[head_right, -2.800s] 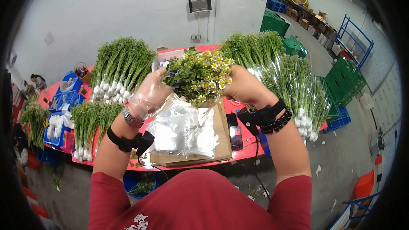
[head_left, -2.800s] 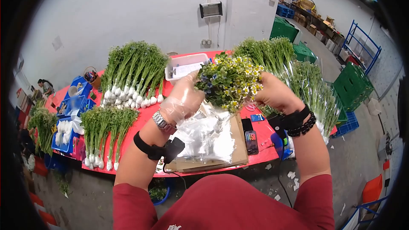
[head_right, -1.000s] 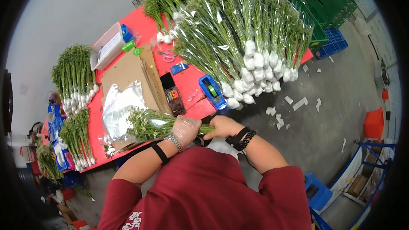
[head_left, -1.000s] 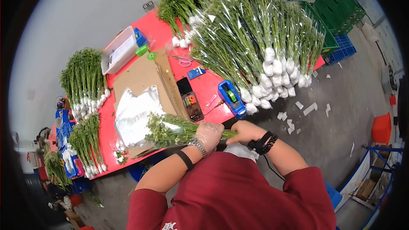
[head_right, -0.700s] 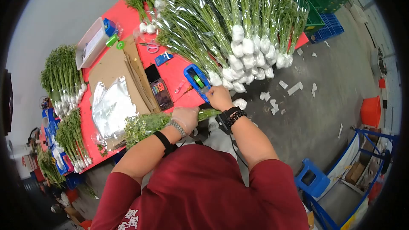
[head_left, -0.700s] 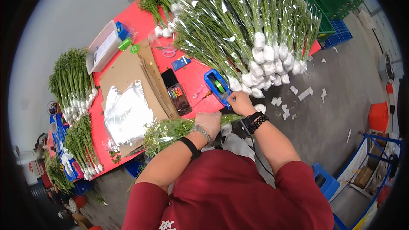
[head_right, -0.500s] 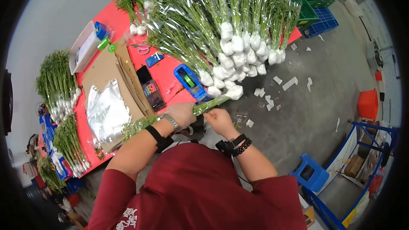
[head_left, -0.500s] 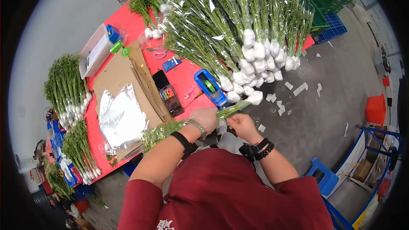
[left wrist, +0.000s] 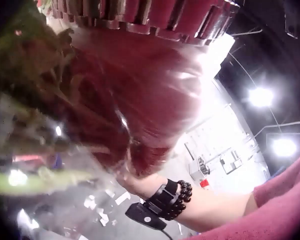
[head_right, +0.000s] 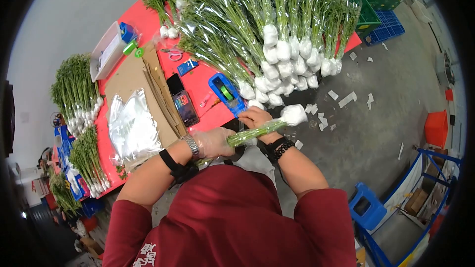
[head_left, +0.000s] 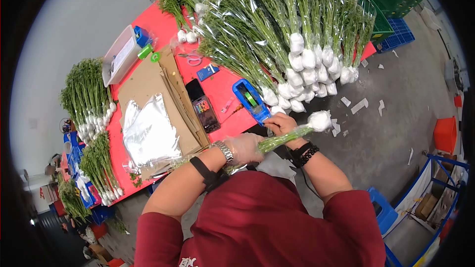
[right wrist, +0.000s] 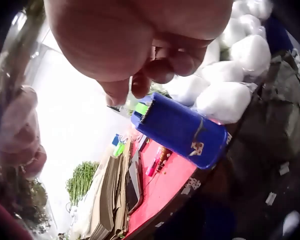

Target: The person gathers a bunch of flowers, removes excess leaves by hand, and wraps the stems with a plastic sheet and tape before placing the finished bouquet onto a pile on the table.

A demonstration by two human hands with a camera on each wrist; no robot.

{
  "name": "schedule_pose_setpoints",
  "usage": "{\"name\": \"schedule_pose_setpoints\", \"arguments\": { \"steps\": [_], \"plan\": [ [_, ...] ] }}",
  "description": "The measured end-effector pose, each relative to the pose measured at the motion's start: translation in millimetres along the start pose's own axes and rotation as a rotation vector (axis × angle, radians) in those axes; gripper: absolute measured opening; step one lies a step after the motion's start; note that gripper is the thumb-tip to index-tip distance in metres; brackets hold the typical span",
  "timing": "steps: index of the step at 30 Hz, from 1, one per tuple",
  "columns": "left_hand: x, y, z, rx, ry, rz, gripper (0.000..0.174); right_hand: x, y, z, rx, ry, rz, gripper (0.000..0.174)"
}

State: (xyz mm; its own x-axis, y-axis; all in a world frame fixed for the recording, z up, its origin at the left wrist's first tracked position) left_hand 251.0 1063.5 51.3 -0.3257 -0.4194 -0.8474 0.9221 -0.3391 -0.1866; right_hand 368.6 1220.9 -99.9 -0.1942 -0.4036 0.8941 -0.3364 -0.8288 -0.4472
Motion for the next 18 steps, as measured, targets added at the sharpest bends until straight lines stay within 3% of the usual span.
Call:
{"name": "schedule_pose_setpoints", "arguments": {
  "steps": [3,4,5,7,9,12,14,16,18],
  "plan": [
    [-4.6,-0.7,-6.5,-0.211,-0.204,-0.400,0.030,-14.7,9.1,15.0,0.067,0.427,-0.160,0.016],
    [1.6,3.3,-12.8,-0.214,-0.206,-0.390,0.030,-18.7,10.3,12.2,0.085,0.457,-0.208,0.016],
    [8.3,5.5,-19.3,-0.298,-0.208,-0.540,0.030,-23.8,12.4,9.8,0.142,0.678,-0.448,0.016],
    [17.5,6.1,-30.6,-0.420,-0.225,-0.696,0.024,-10.4,9.2,9.4,0.211,0.902,-0.684,0.016],
    [33.6,6.0,-36.9,-0.437,-0.227,-0.750,0.022,-8.1,4.3,13.9,0.401,0.979,-0.553,0.014],
    [28.9,2.5,-28.9,-0.437,-0.212,-0.868,0.016,14.5,-7.2,38.4,0.405,0.905,-0.503,0.011],
    [22.2,6.5,-26.4,-0.405,-0.195,-0.927,0.013,45.7,-25.9,40.9,0.422,0.952,-0.579,0.013],
    [17.6,11.8,-30.0,-0.385,-0.208,-1.044,0.015,52.6,-32.8,37.5,0.370,1.007,-1.044,0.015],
    [14.6,11.8,-27.9,-0.442,-0.111,-1.108,0.015,58.2,-30.2,35.7,0.305,1.016,-1.170,0.015]
  ]
}}
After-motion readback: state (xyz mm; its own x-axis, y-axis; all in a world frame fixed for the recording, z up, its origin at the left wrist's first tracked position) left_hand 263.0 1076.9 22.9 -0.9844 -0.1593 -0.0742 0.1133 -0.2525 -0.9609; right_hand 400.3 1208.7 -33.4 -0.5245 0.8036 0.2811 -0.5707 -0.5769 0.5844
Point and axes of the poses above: each hand's wrist, its own z-axis away from the middle knuckle, its own y-axis out of the palm, x = y × z, the point moved 1 cm from there along -z, towards the middle knuckle, and after that the axes turned 15 degrees about y, right-handed, at the moved point
